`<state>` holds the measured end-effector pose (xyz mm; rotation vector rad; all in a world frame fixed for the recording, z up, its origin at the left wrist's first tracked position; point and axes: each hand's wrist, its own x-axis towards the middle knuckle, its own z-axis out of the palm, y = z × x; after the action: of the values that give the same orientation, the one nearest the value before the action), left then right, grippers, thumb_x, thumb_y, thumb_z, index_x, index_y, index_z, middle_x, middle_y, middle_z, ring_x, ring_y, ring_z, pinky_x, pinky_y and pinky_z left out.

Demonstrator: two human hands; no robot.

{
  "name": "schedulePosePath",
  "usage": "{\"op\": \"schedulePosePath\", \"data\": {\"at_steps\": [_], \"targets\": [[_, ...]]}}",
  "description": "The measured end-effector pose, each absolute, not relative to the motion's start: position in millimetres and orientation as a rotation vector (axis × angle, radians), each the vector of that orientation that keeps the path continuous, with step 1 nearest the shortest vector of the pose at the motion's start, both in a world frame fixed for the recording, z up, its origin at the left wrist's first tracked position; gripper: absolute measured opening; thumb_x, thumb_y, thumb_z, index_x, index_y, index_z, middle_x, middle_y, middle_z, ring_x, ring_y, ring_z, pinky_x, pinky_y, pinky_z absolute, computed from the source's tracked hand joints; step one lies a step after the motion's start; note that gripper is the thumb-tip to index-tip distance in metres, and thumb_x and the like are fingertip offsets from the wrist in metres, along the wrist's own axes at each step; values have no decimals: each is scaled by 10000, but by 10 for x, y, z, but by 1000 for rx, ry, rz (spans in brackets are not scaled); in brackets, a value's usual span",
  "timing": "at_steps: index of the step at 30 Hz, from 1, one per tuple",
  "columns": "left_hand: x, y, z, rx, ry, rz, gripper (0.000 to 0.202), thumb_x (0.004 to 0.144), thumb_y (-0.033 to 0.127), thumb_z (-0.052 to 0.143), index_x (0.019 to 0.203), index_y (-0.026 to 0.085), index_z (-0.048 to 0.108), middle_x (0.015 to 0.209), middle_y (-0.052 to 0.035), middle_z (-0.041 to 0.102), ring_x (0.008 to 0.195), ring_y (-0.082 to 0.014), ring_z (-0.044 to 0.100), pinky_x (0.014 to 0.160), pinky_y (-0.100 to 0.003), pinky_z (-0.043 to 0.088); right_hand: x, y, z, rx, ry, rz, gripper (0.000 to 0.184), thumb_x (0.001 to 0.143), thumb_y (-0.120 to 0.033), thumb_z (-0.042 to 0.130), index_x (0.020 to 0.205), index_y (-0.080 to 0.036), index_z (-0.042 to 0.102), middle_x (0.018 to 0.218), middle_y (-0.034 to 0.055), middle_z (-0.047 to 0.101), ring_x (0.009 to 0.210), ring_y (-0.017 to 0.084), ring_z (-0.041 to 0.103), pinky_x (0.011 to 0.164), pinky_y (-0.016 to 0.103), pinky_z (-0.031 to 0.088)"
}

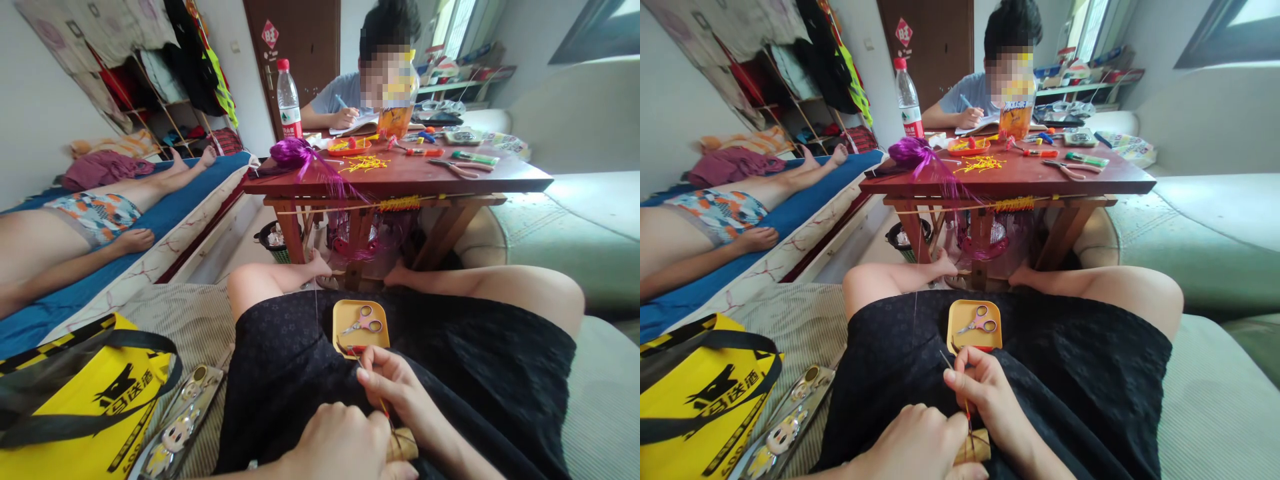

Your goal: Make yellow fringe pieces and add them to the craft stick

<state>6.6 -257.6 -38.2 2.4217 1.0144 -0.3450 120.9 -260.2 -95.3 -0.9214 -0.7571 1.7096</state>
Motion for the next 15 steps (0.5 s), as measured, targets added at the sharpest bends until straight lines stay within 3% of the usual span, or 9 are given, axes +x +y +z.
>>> {"op": "schedulePosePath", "data": {"at_steps": [3,6,8,10,12,15], "targets": [[20,-2481,-368,2256,1024,-192,427,733,547,501,819,157,652,581,-68,623,483,-202,557,470,-266,378,1300,-2587,-739,-959,-823,1599,409,687,-481,666,601,-179,404,471,-92,315,419,44,222,387,169,175],[-31,-2321,-410,1879,973,205,466,692,560,562,964,181,565,646,-3,585,479,-109,473,469,-211,341,1519,-2581,-512,-1107,-1018,1229,343,756,-456,609,611,-168,492,557,-39,409,511,85,339,454,193,279],[-53,-2203,-479,1508,882,421,548,704,591,530,1064,182,468,677,23,562,423,-55,406,422,-175,305,1693,-2552,-448,-1186,-1068,995,307,766,-440,608,631,-177,526,559,-33,404,512,94,345,450,210,276],[-68,-2089,-570,1180,820,553,537,728,592,502,1046,163,443,678,22,557,355,-28,385,368,-157,264,1853,-2487,-457,-1202,-954,979,299,767,-445,610,639,-189,524,533,-39,362,473,89,301,419,231,229],[-86,-1965,-668,960,858,689,455,728,547,544,915,136,494,669,4,563,364,-45,452,378,-169,321,1996,-2401,-498,-1162,-774,1053,300,766,-440,617,626,-200,507,502,-47,325,436,79,261,402,256,172],[-138,-1701,-828,792,1016,901,334,767,473,546,830,146,511,735,-5,566,591,-100,578,572,-236,474,2205,-2291,-525,-1074,-609,1073,287,774,-358,640,587,-203,487,478,-52,318,408,59,273,407,289,156]]}}
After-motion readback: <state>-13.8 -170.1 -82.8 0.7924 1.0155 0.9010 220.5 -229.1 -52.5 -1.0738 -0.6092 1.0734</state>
